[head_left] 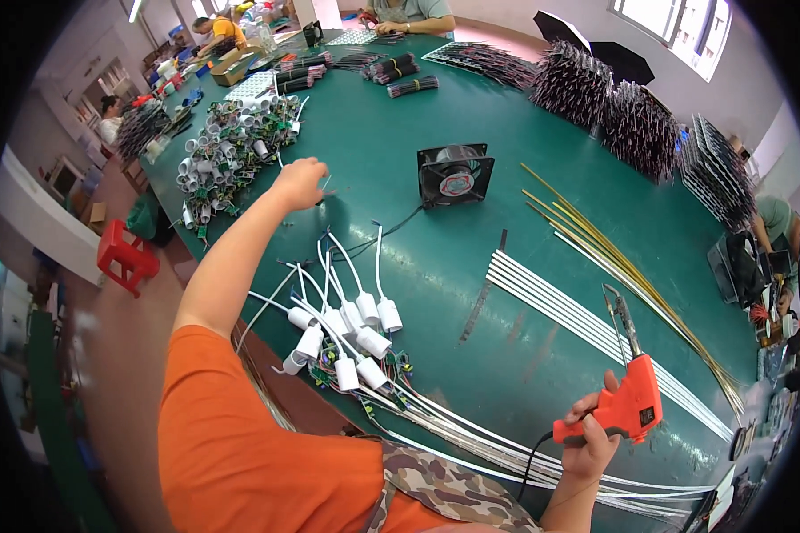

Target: The person assembles LED strips and electronic wires onto circuit boards using a soldering iron, then cools the connections with a cooling fan.

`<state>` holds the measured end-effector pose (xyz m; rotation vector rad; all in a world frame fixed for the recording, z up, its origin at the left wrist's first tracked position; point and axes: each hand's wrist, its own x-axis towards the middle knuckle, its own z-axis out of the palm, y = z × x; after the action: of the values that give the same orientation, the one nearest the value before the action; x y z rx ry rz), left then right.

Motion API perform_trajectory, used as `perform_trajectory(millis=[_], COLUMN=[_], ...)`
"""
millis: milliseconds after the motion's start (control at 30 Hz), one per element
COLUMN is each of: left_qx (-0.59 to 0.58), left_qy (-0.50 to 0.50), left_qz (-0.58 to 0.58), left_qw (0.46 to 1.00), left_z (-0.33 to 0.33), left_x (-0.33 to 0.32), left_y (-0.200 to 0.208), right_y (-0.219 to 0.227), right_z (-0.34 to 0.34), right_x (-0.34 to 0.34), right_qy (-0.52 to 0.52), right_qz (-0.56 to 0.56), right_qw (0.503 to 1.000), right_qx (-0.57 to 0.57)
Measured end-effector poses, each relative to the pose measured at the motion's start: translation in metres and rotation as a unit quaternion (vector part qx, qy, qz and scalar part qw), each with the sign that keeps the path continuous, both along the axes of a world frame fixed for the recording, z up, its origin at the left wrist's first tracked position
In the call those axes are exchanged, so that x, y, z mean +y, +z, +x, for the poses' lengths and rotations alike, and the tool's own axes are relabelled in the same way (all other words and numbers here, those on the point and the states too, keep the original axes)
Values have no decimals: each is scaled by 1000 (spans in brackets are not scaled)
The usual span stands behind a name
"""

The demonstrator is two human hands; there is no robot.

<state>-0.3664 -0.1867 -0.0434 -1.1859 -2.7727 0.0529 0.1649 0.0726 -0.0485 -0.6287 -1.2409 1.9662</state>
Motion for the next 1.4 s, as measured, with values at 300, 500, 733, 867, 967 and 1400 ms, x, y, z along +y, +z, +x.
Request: perform_trajectory(millis=[300,500,733,867,967,1400], left_qx=[69,-52,-499,-628,-625,-357], left_qy=[-5,-82,-156,-172,-152,-257], left_qz=[-56,44,149,195,223,-65], left_qw=[996,994,839,734,732,896], left_z=[-12,44,145,168,179,171], left_x=[-12,20,87,119,133,150], left_y=[-36,12,54,49,54,60], right_y=[-6,-5,-5,-8,-7,-1], right_z=[1,3,6,10,11,17], right_x=[0,1,4,6,5,9], right_qy=[-5,-14,2,8,11,26], right_qz=[-7,9,-17,-9,-16,-31], right_qw=[1000,1000,1000,1000,1000,999], right_qx=[-4,-25,6,-3,-2,-12])
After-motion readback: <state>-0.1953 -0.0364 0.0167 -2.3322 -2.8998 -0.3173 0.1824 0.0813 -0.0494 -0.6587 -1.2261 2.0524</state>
